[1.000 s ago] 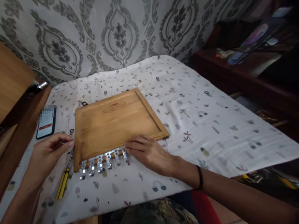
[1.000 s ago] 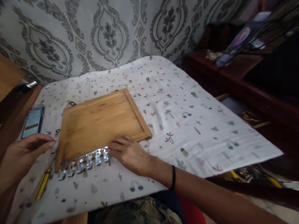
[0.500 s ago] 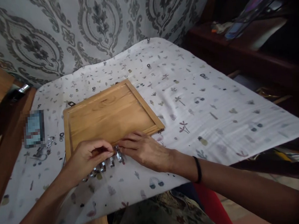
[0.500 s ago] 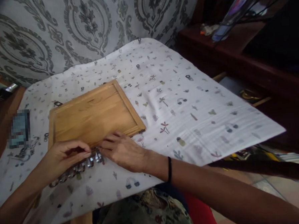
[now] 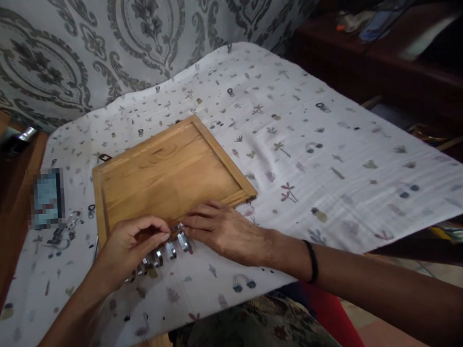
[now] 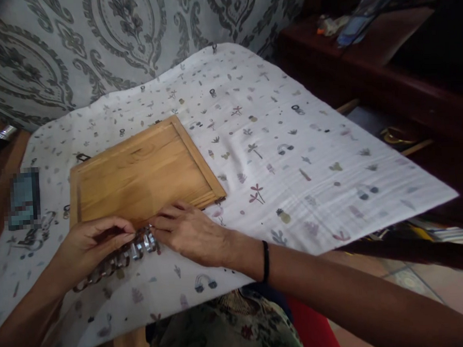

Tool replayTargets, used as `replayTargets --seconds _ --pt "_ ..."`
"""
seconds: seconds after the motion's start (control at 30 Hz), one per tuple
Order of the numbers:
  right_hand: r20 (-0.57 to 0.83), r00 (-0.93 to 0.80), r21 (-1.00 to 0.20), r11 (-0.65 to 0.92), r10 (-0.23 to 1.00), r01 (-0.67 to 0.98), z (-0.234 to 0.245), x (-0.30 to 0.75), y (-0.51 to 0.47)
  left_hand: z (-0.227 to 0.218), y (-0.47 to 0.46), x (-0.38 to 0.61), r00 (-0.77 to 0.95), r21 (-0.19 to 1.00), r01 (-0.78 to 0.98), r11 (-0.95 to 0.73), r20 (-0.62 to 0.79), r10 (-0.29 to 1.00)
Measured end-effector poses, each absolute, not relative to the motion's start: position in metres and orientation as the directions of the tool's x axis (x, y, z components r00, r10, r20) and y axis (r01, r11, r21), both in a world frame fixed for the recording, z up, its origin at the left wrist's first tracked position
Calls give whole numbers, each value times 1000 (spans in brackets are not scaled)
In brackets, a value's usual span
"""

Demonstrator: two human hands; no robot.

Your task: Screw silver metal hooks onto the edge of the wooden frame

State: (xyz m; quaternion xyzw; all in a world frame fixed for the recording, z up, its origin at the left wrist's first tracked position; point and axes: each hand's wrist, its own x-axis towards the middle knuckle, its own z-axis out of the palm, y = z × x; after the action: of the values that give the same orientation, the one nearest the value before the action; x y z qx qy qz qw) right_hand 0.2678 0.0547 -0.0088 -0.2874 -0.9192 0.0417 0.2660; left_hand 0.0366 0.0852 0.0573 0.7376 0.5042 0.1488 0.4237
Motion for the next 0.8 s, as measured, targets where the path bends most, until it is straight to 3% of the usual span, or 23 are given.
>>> replayTargets --seconds 0.17,0.3,0.37,0.5,0.6,0.8 --pt "485 -687 -236 837 541 493 -9 268 55 76 77 30 402 775 621 -118 -186 897" --pt "469 -688 -241 830 553 503 -10 267 54 86 39 35 635 789 513 -338 -84 768" --pt "466 -686 -243 826 559 508 -11 267 54 77 18 39 714 742 499 -448 -59 698" --pt "490 -679 -240 834 546 498 -12 267 54 40 -11 41 687 543 583 -604 66 724" --pt "497 -680 -235 838 539 492 -14 266 55 22 -19 38 679 476 616 -628 83 729" --pt "491 -683 -220 836 540 503 -15 266 55 27 -23 34 561 553 667 -500 68 825"
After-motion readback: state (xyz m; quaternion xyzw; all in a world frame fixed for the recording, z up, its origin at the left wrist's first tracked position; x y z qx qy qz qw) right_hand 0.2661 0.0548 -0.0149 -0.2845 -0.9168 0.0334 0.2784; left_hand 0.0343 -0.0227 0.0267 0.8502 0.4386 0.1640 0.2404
